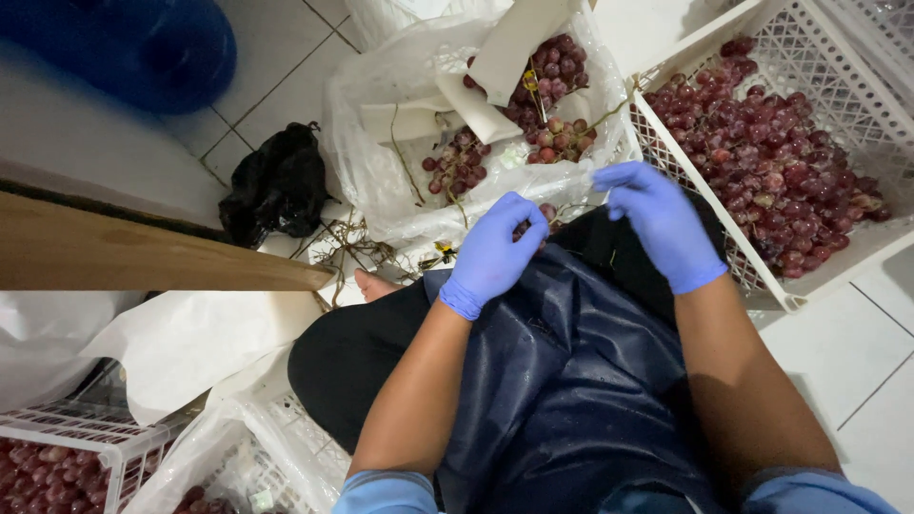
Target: Sorting red grapes by removing them from stems and placing them into containers for packaging.
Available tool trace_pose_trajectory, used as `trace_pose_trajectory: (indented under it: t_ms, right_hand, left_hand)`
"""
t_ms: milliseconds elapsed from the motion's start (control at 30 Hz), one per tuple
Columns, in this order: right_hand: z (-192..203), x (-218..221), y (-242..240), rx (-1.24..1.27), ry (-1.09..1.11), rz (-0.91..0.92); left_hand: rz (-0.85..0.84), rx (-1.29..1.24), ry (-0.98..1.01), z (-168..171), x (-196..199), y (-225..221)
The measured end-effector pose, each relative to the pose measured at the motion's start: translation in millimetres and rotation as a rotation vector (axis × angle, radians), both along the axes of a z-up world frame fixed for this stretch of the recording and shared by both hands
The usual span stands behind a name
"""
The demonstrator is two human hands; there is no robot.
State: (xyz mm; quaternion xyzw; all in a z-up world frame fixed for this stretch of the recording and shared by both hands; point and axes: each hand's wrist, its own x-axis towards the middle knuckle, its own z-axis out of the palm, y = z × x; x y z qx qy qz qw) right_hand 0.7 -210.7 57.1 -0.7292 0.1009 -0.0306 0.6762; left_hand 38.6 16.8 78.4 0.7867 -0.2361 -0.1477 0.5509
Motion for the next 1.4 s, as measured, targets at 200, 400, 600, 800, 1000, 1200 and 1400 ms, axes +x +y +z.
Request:
trace_pose_trajectory:
  t_ms: [200,400,600,800,1000,1200,1400]
  right_hand:
    - [10.8,-11.6,22.1,-0.244,0.193,0.368]
    - [-16.7,-25.7,18.0,-0.409,0.212,0.273]
    - [-12.3,-45.0,-2.2,-0.296,0.305,0.5]
    - [12.4,-51.6,-68.7,-0.221,0.48,0.321]
    - [-0.5,-45.2,-189.7,-0.808,0.359,-0.26]
    - [37.4,-35.6,-126.1,-1.103,-0.272,-0.139]
    - [50.1,-34.6,8.2,-0.881,-0.253,0.336]
  left_hand:
    - [-0.114,-0.046,0.03,-19.3,-1.0,-6.5]
    - [-0.171,-0.047,0.142,-26.5,-3.3,-14.8]
    - [-0.532,-0.159,0.164,-22.1,-14.7,-13.1]
    - [-0.382,-0.195,0.449,-31.5,-9.0,-21.1]
    - [-0.054,-0.477,0.724,-48.1,-1.7,-23.4]
    - [-0.068,-0.633,0.808,-60.5,-1.0,-28.4]
    - [-0.044,-0.278,0.492,-39.1,-11.1,-28.3]
